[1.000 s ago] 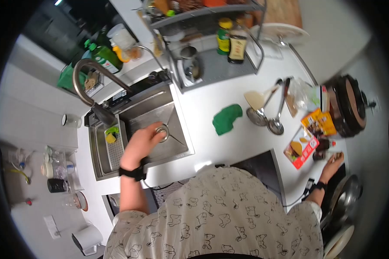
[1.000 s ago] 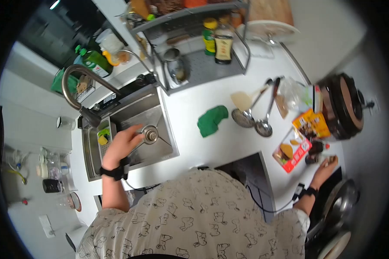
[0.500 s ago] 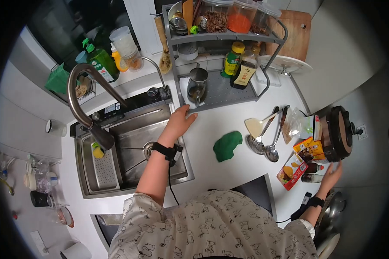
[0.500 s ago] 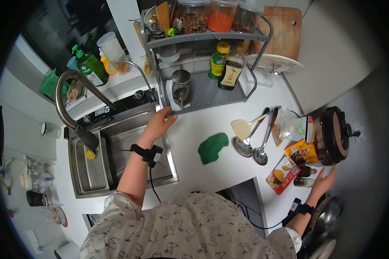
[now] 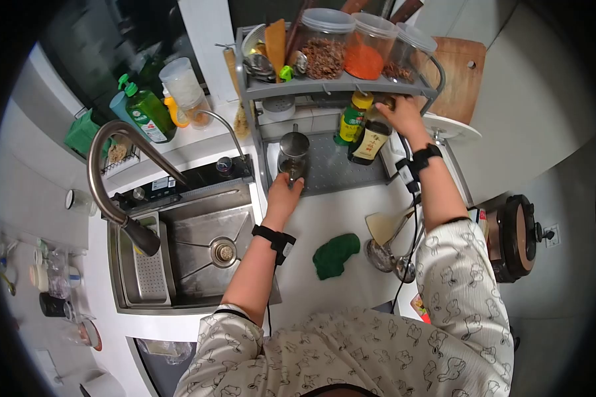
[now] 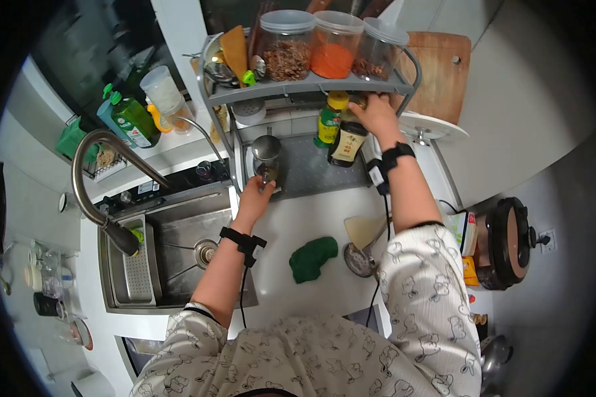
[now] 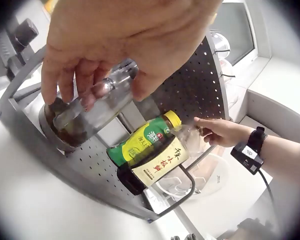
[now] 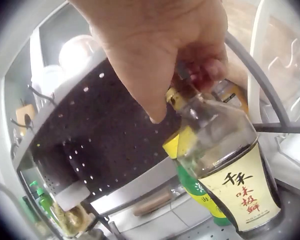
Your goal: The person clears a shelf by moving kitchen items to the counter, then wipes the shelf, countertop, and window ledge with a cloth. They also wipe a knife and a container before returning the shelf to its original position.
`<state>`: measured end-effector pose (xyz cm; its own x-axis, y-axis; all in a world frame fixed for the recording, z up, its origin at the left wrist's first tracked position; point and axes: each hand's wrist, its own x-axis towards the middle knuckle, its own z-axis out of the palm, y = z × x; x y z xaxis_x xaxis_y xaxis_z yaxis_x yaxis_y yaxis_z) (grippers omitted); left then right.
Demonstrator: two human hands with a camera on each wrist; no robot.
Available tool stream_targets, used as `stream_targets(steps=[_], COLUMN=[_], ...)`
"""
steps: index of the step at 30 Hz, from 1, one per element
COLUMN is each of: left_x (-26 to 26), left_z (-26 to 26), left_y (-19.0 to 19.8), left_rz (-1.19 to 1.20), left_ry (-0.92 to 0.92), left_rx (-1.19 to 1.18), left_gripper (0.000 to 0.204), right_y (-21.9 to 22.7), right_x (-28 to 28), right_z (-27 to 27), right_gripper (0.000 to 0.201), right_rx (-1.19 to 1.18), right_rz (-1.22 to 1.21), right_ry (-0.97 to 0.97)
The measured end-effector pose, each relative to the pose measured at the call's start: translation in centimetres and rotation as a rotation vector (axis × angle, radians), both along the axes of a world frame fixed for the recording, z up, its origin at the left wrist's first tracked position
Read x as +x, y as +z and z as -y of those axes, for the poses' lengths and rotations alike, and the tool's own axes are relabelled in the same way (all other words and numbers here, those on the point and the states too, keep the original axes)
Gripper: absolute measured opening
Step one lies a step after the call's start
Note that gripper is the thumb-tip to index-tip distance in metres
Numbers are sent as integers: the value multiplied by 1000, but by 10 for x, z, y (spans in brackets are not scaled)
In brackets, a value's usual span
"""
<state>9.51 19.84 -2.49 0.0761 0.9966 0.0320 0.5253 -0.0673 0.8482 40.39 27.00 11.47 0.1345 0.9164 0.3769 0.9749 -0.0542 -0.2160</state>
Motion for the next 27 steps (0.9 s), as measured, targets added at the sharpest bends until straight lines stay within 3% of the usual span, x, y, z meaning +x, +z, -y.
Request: stream_targets(steps=[5, 8, 13, 17, 22, 27], left_x=[4, 2, 4, 3, 2, 16], left_z=[-6, -14, -16, -16, -6, 26], left_y=[-14, -18, -15, -11, 13, 45], left_rz=[192, 322, 439, 638, 577, 543], left_ry=[-19, -129, -110, -124, -261, -325], left_rx=[-117, -147, -333, -372, -249, -322], left_gripper=[33, 27, 26, 23, 21, 21], right_y=[3, 3, 3, 37, 78, 91], right_x=[-16, -20, -1, 13, 44, 83], right_z=[17, 44, 86, 127, 180, 211], right_gripper=[46, 40, 34, 30, 31, 29], right_rx=[-136, -65, 44, 51, 40, 34], right_rz=[6, -8, -27, -110, -156, -148], right_ry=[-101, 10, 230, 284, 130, -50])
